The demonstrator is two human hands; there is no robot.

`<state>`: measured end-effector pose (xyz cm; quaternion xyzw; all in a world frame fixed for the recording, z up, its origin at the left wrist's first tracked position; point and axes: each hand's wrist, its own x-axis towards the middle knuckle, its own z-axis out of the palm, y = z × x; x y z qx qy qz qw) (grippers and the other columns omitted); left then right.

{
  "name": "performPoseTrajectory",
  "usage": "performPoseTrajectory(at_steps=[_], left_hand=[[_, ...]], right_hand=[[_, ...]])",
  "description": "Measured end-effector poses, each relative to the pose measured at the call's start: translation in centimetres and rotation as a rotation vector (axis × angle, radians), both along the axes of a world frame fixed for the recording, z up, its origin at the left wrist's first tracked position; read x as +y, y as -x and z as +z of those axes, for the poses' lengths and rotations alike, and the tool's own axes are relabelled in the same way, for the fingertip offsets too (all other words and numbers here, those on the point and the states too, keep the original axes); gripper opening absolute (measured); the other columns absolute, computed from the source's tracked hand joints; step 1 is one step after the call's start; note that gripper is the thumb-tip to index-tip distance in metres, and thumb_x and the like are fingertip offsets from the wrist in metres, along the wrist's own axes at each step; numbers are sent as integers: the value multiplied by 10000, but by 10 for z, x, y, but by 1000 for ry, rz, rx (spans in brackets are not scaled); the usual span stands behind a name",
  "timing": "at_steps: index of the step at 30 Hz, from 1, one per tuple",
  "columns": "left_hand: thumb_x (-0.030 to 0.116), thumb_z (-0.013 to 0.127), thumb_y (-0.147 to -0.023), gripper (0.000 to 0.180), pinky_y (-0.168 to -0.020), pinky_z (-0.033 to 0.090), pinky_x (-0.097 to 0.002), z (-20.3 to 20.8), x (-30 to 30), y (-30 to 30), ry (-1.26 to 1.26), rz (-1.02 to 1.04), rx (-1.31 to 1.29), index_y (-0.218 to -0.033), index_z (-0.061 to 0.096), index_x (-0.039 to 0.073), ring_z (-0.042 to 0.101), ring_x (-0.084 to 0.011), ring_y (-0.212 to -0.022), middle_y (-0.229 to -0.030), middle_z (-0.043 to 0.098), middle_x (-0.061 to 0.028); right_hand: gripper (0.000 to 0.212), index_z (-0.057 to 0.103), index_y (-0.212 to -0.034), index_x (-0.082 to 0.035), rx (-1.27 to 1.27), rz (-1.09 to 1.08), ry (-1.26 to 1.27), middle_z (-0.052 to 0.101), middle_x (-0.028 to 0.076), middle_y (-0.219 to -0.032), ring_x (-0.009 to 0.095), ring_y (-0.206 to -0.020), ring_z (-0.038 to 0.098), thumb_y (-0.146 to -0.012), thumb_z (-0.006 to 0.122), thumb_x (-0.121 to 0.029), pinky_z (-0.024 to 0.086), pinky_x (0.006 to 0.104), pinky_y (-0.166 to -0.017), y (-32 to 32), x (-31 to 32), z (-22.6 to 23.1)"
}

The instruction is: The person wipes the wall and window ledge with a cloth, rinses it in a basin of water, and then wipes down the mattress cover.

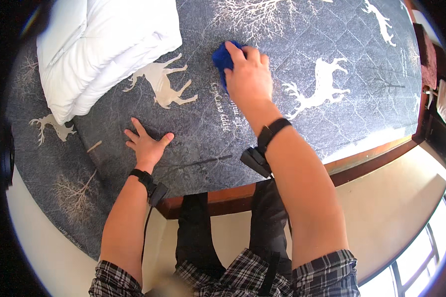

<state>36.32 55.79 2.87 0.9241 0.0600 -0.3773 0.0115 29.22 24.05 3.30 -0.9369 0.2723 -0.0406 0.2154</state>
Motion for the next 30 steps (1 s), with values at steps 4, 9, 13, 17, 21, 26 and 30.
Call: performPoseTrajectory(at_steps=[4, 9, 13, 17, 21, 26, 30], left_hand=[[667, 933, -723, 1519, -1183, 330, -774, 3, 4, -1, 9, 5, 3, -1734, -109, 219, -28, -717, -1538, -1734, -134, -376], [641, 952, -707, 1533, -1186, 361, -748, -2, 2, 2, -11, 1, 7, -1735, -98, 206, -21, -709, -1544, -1731, -118, -384], [644, 943, -720, 1521, -1184, 354, -753, 0, 2, 0, -15, 1, 9, -1734, -106, 213, -31, -708, -1545, -1732, -125, -381], [645, 939, -727, 1512, -1185, 346, -757, -4, 5, 2, -20, -25, -9, -1734, -106, 221, -38, -707, -1546, -1733, -129, -379], [634, 944, -726, 1508, -1198, 327, -756, -3, 8, 1, -18, -3, -1, -1734, -103, 233, -37, -704, -1548, -1737, -136, -369], [618, 953, -722, 1506, -1215, 303, -751, -4, 9, 2, 10, 13, -22, -1735, -98, 246, -38, -702, -1549, -1743, -140, -355], [634, 961, -696, 1521, -1223, 286, -750, -10, 16, 5, 18, -5, -56, -1740, -80, 259, -34, -708, -1545, -1746, -122, -358]], right_hand=[[456, 698, -1348, -231, 23, 49, -38, 619, 131, -1273, 390, -1160, 602, -903, 754, -155, 541, 491, -1014, 14, 31, -1], [424, 717, -1256, -239, 151, 166, -184, 583, 99, -1277, 358, -1179, 573, -853, 748, -109, 520, 494, -973, 143, 97, 10], [403, 721, -1221, -227, 260, 183, -298, 581, 102, -1292, 355, -1187, 565, -836, 756, -113, 515, 503, -970, 249, 132, 27], [391, 728, -1196, -221, 303, 211, -335, 591, 104, -1272, 362, -1161, 574, -821, 776, -122, 513, 509, -979, 295, 116, 25], [402, 718, -1210, -185, 269, 20, -261, 604, 129, -1251, 384, -1131, 584, -820, 803, -138, 507, 513, -993, 286, 59, 23], [423, 681, -1291, -114, 88, -330, -72, 595, 196, -1280, 421, -1203, 571, -893, 800, -195, 474, 515, -1061, 208, -38, 0], [500, 676, -1378, -137, 34, -413, -126, 602, 201, -1314, 417, -1278, 533, -907, 804, -244, 448, 517, -1109, 108, -70, -7]])
